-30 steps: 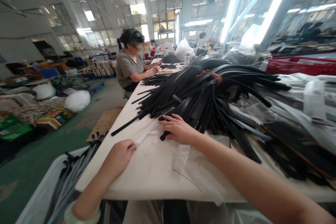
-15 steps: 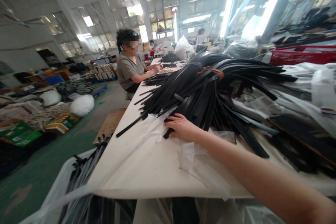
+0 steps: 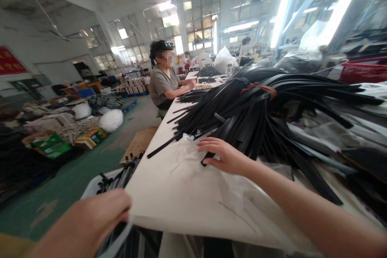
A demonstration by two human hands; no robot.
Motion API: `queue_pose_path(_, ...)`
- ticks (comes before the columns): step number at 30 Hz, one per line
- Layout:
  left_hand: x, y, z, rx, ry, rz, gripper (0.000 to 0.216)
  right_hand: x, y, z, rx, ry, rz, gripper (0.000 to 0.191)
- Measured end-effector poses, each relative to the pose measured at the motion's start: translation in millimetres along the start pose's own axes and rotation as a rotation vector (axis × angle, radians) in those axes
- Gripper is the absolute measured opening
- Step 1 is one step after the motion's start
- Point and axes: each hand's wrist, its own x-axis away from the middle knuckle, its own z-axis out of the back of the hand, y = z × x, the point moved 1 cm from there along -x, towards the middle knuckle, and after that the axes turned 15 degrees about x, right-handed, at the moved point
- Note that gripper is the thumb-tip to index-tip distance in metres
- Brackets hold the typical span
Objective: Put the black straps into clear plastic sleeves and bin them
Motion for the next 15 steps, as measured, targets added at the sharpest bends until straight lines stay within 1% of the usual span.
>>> queue_pose_path(1, -23.7, 10.7, -7.2, -0.01, -0.12, -0.056, 0.02, -0.1, -7.3, -1.4, -0.158, -0.02, -0.033, 0.035)
queue_pose_path(2, -50.0, 22.4, -14.1, -0.035, -0.142, -0.121, 0.021, -0.1, -13.9, -4.0, -0.335, -0.068, -0.076, 0.04)
queue_pose_path(4, -103.8, 44.9, -28.2, -0.048, -0.131, -0.259, 0.019, -0.4, -22.5, -10.9, -0.66, -0.201, -0.193, 0.051)
queue_pose_path(5, -128.0, 53.9, -34.7, -0.038, -0.118, -0.3, 0.016, -0.7, -23.5, -14.1, -0.764, -0.251, -0.266, 0.053)
queue_pose_path(6, -148.9, 60.5, -40.7, -0.023, -0.104, -0.323, 0.015, -1.2, -22.3, -16.3, -0.822, -0.269, -0.348, 0.052)
queue_pose_path(7, -165.9, 64.6, -46.3, 0.002, -0.091, -0.337, 0.014, -1.8, -19.2, -17.4, -0.843, -0.254, -0.438, 0.05)
queue_pose_path(9, -188.6, 65.5, -56.0, 0.121, -0.046, -0.338, 0.013, -3.3, -10.2, -16.4, -0.847, -0.174, -0.591, 0.048)
queue_pose_path(11, -200.2, 58.3, -64.0, 0.378, 0.063, -0.292, 0.01, -4.9, -1.5, -12.5, -0.843, -0.086, -0.678, 0.049)
queue_pose_path(13, -206.1, 45.8, -71.0, 0.748, 0.229, -0.17, 0.016, -6.7, 4.3, -8.4, -0.829, -0.018, -0.737, 0.051)
queue_pose_path(14, -208.1, 38.8, -74.4, 0.932, 0.292, -0.084, 0.023, -7.7, 6.1, -6.9, -0.816, 0.012, -0.761, 0.05)
queue_pose_path(15, -209.7, 32.2, -77.6, 1.09, 0.325, 0.005, 0.028, -8.8, 7.2, -6.0, -0.8, 0.034, -0.777, 0.049)
